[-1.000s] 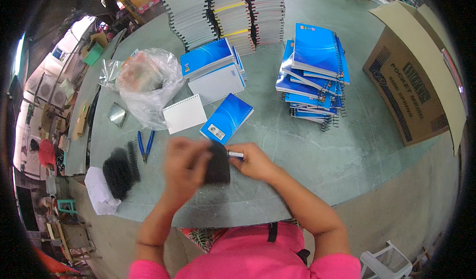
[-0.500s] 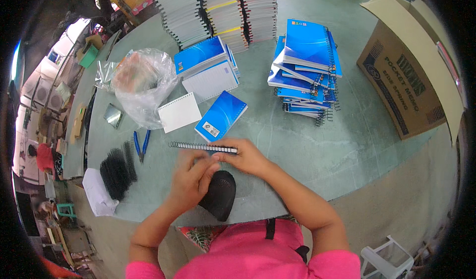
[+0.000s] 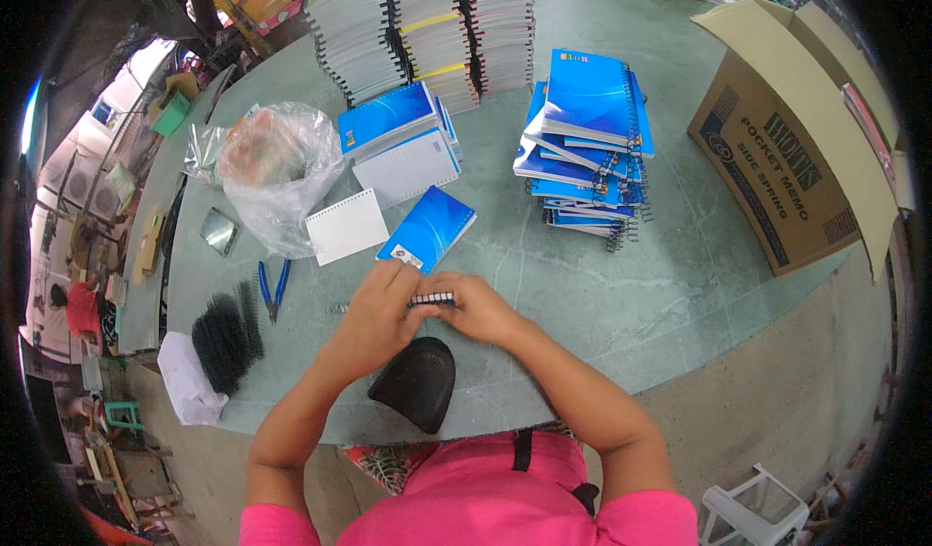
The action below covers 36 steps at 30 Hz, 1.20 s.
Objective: The person assembles spiral notebooks by picking up a pre-punched cover and paper stack, manually threading a wire spiral through the holes, and repeating the process for multiple notebooks at a workstation.
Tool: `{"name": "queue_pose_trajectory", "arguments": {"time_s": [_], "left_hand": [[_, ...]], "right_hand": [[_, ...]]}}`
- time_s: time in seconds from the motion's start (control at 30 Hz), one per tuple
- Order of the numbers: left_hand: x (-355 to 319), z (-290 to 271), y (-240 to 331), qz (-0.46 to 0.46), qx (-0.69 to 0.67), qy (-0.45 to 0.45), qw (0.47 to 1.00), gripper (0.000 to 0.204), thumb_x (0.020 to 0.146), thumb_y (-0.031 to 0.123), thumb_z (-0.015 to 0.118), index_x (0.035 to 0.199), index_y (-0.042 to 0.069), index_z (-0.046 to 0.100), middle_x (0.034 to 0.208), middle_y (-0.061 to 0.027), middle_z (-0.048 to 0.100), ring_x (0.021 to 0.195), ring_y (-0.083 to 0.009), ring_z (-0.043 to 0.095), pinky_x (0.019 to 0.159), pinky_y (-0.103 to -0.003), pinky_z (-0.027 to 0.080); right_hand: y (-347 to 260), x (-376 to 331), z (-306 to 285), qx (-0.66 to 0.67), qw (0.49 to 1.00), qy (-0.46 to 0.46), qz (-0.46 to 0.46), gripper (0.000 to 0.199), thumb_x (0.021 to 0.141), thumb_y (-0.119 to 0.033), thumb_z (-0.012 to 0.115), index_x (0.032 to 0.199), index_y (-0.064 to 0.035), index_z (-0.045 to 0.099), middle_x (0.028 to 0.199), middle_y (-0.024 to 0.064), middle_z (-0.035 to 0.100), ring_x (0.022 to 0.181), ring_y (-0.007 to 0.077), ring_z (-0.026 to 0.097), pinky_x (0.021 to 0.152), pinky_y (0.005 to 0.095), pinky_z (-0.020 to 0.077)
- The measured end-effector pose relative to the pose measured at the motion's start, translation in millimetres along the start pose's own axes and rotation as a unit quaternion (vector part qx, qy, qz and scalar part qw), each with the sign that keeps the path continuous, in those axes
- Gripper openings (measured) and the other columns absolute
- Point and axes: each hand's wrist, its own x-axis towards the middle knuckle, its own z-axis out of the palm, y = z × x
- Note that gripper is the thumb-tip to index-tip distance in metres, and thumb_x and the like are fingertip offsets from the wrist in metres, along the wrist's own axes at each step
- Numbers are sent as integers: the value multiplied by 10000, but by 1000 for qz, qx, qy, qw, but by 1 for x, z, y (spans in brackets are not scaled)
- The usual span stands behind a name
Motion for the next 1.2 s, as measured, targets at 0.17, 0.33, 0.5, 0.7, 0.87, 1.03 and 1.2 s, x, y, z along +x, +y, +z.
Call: {"name": "queue_pose_trajectory", "arguments": {"time_s": [0.17, 0.33, 0.5, 0.7, 0.87, 1.03, 1.2], "left_hand": [[3, 13, 1, 44, -53, 5, 998, 276, 767, 69, 596, 1029, 27, 518, 947, -145, 560, 881, -324, 528, 780, -405, 407], [-1, 10, -7, 51, -58, -45, 996, 263, 769, 57, 587, 1018, 15, 515, 1004, -157, 565, 904, -326, 530, 809, -408, 409], [-2, 16, 1, 49, -47, -16, 998, 231, 787, 41, 573, 1013, 12, 536, 991, -169, 565, 918, -340, 531, 803, -401, 428], [-4, 22, 1, 52, 3, 43, 998, 151, 762, 68, 602, 893, 35, 534, 831, -139, 508, 808, -328, 502, 708, -409, 420], [1, 25, 7, 8, 13, 55, 998, 156, 742, 103, 641, 838, 45, 532, 794, -131, 493, 784, -312, 506, 654, -418, 417], [0, 12, 11, -81, -93, 132, 984, 207, 733, 134, 663, 892, 38, 572, 870, -141, 558, 808, -312, 540, 682, -389, 436], [-5, -15, 3, -8, -81, 90, 993, 221, 784, 85, 621, 994, 22, 591, 896, -139, 582, 803, -284, 581, 708, -353, 456]], "right_hand": [[-7, 0, 0, -1, 1000, 12, -20, 267, 773, -54, 629, 1035, -21, 592, 986, 159, 616, 935, 312, 589, 804, 348, 460], [5, 1, 0, -10, 1000, -10, -12, 282, 741, -30, 616, 1022, -27, 595, 971, 158, 616, 928, 334, 579, 809, 369, 456], [11, -1, 3, -19, 999, 0, -43, 324, 702, 9, 559, 1023, -16, 590, 983, 184, 608, 962, 360, 560, 844, 390, 440], [4, -1, 8, -18, 1000, -3, 6, 312, 717, 1, 506, 1023, 11, 568, 1002, 237, 584, 978, 410, 534, 844, 403, 430], [-5, -7, 3, -22, 999, 1, 45, 301, 738, -17, 491, 1028, 2, 565, 986, 246, 588, 946, 424, 545, 782, 416, 445], [-7, -1, 10, -33, 999, 19, 21, 351, 737, 23, 512, 1079, -17, 580, 963, 205, 624, 909, 371, 599, 749, 372, 464], [-41, -1, 9, 10, 993, 117, 32, 238, 792, -111, 629, 1011, -18, 620, 804, 165, 631, 679, 157, 569, 606, 315, 439]]}}
